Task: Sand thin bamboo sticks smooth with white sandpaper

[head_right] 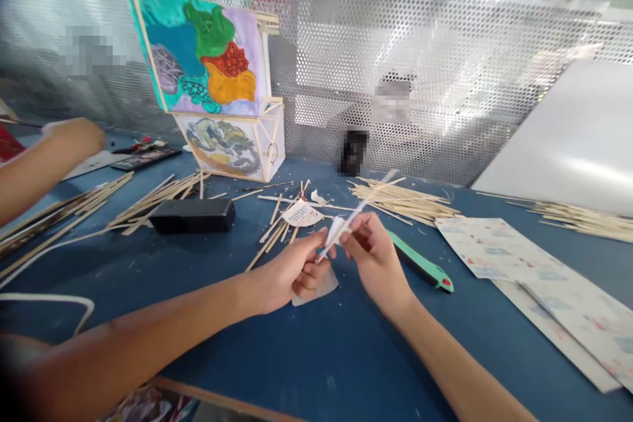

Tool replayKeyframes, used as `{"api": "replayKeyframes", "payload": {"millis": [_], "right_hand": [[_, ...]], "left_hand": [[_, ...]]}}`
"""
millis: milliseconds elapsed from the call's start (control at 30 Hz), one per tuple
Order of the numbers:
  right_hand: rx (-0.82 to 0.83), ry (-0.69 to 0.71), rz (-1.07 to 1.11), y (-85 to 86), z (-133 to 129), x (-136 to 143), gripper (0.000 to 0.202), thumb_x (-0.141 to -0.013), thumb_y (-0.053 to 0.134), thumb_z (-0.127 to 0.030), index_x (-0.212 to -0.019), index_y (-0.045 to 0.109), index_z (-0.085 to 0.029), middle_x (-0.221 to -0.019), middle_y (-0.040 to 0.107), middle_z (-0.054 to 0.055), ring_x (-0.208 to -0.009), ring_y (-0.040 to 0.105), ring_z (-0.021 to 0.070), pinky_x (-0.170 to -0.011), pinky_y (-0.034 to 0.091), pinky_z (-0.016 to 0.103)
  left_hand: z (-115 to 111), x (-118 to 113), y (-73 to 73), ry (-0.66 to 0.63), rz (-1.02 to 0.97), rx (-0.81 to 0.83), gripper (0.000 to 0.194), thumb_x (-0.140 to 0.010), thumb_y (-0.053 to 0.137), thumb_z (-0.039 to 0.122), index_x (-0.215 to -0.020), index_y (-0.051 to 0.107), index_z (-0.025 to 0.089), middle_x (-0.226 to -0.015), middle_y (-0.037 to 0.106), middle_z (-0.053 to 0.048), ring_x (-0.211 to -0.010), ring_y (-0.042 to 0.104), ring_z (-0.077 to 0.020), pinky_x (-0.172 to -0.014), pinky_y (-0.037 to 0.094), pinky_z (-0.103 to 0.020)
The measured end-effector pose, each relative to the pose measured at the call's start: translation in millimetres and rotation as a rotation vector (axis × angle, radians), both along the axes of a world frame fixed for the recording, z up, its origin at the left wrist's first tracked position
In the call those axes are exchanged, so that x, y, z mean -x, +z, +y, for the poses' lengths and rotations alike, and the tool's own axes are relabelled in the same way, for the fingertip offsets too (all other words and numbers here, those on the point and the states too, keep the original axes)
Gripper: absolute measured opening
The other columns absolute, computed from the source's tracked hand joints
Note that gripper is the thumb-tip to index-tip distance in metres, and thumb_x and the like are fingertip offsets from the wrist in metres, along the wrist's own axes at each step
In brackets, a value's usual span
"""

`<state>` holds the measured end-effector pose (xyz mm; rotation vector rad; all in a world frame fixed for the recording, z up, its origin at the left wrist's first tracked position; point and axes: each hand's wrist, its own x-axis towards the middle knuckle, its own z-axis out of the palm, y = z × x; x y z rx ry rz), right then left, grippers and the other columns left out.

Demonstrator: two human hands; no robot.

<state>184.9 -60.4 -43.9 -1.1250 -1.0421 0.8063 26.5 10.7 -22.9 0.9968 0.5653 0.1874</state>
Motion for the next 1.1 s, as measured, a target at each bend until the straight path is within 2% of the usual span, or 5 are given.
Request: {"api": "replayKeyframes", "payload": {"millis": [233, 467, 567, 867, 1100], "right_hand": [[0.087, 0.035, -0.017, 4.4, -3.1, 6.8, 0.044, -0.085, 0.08, -0.041, -0.119, 0.053, -0.028, -0.077, 0.064, -0.005, -0.063, 0.053, 0.0136, -0.059, 0.043, 0.027], [0.131, 0.081, 0.073, 6.1, -5.3, 6.4, 0.039, -0.095, 0.053, -0.06, -0.103, 0.067, -0.024, -0.085, 0.062, 0.005, -0.069, 0.054, 0.0185, -0.063, 0.049, 0.033], [0.152, 0.073, 0.038, 5.7, -6.6, 6.8, 0.038, -0.093, 0.064, -0.061, -0.093, 0.068, -0.023, -0.076, 0.058, 0.001, -0.065, 0.049, 0.0153, -0.061, 0.043, 0.03], [0.141, 0.016, -0.051, 6.2, -5.4, -2.7, 0.036, -0.088, 0.076, -0.054, -0.078, 0.065, -0.02, -0.066, 0.056, -0.002, -0.059, 0.043, 0.011, -0.055, 0.033, 0.026], [0.167, -0.009, -0.119, 4.4, -7.7, 3.0, 0.055, -0.088, 0.07, -0.067, -0.064, 0.06, -0.019, -0.059, 0.052, 0.0, -0.055, 0.041, 0.0119, -0.052, 0.032, 0.028]], "left_hand": [[-2.1, 0.1, -4.1, 0.072, -0.009, -0.236, 0.042, -0.105, 0.042, 0.058, -0.08, 0.045, 0.024, -0.055, 0.02, 0.011, -0.045, 0.008, -0.0083, -0.043, 0.011, -0.023], [0.5, 4.0, -7.6, 0.219, -0.009, -0.665, 0.04, -0.105, 0.051, 0.05, -0.08, 0.059, 0.021, -0.058, 0.043, 0.004, -0.053, 0.037, -0.0113, -0.052, 0.023, -0.027], [0.2, 4.4, -6.4, 0.257, -0.007, -0.758, 0.039, -0.105, 0.052, 0.049, -0.078, 0.058, 0.021, -0.061, 0.047, 0.003, -0.058, 0.042, -0.0134, -0.055, 0.026, -0.027], [-1.4, 3.7, -6.7, 0.191, -0.05, -0.717, 0.033, -0.105, 0.05, 0.05, -0.086, 0.054, 0.023, -0.062, 0.041, 0.005, -0.055, 0.036, -0.0129, -0.054, 0.026, -0.027], [-5.9, 6.3, -3.2, 0.161, -0.072, -0.644, 0.032, -0.105, 0.052, 0.047, -0.083, 0.052, 0.023, -0.06, 0.041, 0.006, -0.053, 0.034, -0.0115, -0.052, 0.024, -0.027]]}}
